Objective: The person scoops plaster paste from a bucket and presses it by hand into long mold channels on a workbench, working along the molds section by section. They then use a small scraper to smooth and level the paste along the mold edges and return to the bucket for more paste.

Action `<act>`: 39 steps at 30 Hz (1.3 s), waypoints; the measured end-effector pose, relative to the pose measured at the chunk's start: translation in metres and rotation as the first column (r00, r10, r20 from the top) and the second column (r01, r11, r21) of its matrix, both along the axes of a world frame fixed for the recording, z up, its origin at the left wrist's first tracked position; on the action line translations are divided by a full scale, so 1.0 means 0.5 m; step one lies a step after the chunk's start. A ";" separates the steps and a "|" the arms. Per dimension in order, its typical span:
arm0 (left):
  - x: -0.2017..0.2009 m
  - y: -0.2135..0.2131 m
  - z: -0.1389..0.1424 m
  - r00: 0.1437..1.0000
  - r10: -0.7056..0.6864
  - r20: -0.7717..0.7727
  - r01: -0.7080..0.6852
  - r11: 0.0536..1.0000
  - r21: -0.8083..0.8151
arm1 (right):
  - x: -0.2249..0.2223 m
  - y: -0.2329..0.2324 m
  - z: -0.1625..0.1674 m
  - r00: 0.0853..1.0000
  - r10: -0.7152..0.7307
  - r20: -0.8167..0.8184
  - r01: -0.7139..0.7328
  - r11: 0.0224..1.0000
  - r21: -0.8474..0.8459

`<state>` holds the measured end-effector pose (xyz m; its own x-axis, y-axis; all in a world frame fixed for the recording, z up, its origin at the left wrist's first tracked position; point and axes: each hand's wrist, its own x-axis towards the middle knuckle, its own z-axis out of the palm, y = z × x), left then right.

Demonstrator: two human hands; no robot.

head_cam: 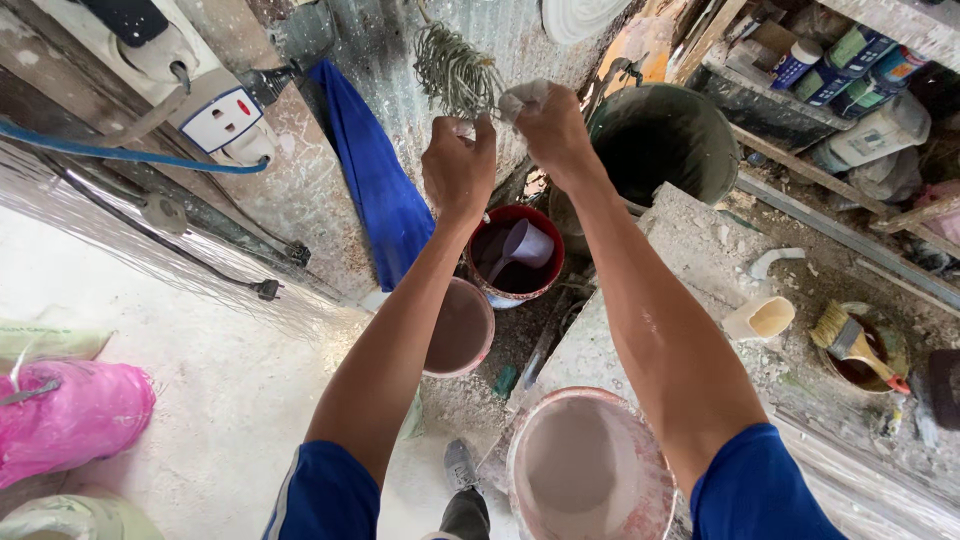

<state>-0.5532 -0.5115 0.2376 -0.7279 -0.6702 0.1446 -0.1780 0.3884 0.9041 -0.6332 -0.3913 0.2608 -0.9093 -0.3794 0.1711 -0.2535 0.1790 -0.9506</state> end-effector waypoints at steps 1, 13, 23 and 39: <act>-0.001 -0.002 0.002 0.999 -0.023 -0.029 0.024 1.000 0.015 | 0.010 0.003 0.014 0.999 -0.036 0.016 0.035 0.999 0.038; 0.003 0.008 0.020 0.996 -0.037 -0.084 0.045 0.995 0.088 | 0.042 -0.010 0.189 0.976 -0.146 0.163 0.148 0.989 -0.001; -0.028 0.017 0.027 0.998 0.033 -0.053 -0.037 0.997 -0.067 | 0.094 0.007 0.192 0.956 -0.183 0.228 0.240 0.937 -0.255; 0.064 0.040 0.043 0.869 -0.274 -0.412 0.206 0.957 -0.204 | 0.144 0.070 0.168 0.910 -0.334 0.246 0.392 0.887 -0.243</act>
